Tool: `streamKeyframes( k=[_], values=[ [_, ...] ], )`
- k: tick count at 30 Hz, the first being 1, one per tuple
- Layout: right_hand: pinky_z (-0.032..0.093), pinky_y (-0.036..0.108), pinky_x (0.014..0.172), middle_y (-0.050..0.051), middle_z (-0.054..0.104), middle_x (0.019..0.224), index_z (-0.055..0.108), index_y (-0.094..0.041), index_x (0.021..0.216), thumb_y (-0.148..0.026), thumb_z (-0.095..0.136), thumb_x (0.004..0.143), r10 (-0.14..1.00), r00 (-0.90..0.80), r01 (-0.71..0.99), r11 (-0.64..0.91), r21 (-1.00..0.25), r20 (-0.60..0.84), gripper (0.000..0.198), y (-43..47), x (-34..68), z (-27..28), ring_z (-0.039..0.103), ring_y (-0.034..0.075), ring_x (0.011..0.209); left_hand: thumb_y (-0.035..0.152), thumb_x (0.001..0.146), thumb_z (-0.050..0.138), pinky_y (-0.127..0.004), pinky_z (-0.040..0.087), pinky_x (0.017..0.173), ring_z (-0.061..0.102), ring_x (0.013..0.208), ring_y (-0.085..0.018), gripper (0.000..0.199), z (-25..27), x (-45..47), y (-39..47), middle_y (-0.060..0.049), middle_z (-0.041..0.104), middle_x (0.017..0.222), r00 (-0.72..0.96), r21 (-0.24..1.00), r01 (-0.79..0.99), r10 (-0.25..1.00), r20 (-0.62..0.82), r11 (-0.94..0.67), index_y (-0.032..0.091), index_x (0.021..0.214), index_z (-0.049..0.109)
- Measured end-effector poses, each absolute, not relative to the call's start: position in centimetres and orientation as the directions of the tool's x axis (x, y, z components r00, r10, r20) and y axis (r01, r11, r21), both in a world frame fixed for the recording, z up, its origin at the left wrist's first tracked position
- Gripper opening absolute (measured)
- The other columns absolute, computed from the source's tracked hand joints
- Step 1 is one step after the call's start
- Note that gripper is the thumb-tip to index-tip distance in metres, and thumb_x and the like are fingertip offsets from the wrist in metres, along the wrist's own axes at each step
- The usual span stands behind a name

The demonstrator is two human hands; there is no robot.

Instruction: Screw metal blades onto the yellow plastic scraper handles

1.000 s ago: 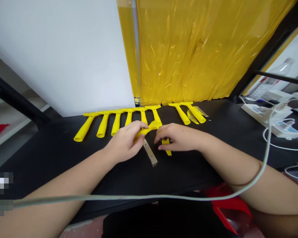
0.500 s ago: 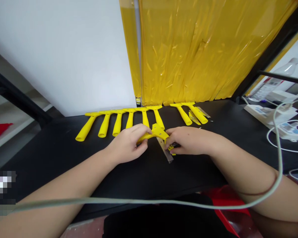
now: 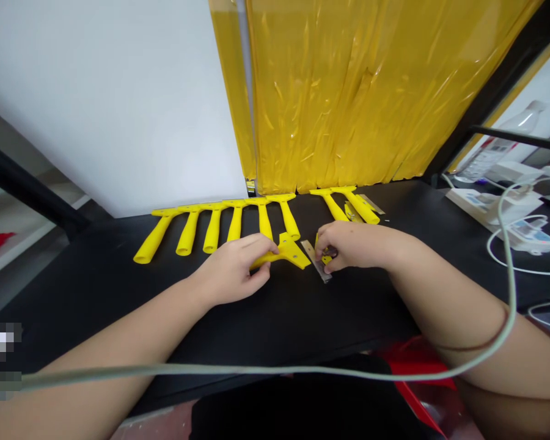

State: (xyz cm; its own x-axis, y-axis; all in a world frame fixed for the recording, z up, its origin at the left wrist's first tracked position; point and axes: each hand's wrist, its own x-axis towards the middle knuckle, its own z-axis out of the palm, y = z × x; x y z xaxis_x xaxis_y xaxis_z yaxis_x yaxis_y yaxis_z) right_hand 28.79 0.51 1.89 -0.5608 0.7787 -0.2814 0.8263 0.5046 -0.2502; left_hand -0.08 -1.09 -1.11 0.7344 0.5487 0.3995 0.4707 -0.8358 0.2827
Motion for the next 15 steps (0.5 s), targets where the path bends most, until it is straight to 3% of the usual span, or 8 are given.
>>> streamKeyframes(
  k=[5, 15],
  values=[
    [0.05, 0.033, 0.081, 0.006, 0.073, 0.104, 0.083, -0.025, 0.095, -0.04, 0.089, 0.075, 0.851, -0.481, 0.875, 0.449, -0.182, -0.212, 0.025, 1.5, 28.9, 0.9, 0.069, 0.025, 0.091, 0.015, 0.093, 0.054, -0.03, 0.055, 0.079, 0.069, 0.091, -0.018, 0.024, -1.2, -0.1, -1.1, -0.005, 0.07, 0.109, 0.743, 0.275, 0.472, 0.546, 0.387, -0.838, 0.021, 0.115, 0.061],
    [0.049, 0.035, 0.074, 0.008, 0.076, 0.093, 0.082, -0.023, 0.092, -0.035, 0.078, 0.085, 0.926, -0.349, 0.937, 0.344, -0.06, -0.144, 0.014, 3.0, 28.7, 0.3, 0.069, 0.027, 0.09, 0.016, 0.093, 0.053, -0.03, 0.054, 0.077, 0.068, 0.085, -0.017, 0.025, -1.3, -0.2, -1.0, -0.005, 0.071, 0.111, 0.747, 0.266, 0.485, 0.553, 0.369, -0.833, 0.022, 0.116, 0.061]
  ],
)
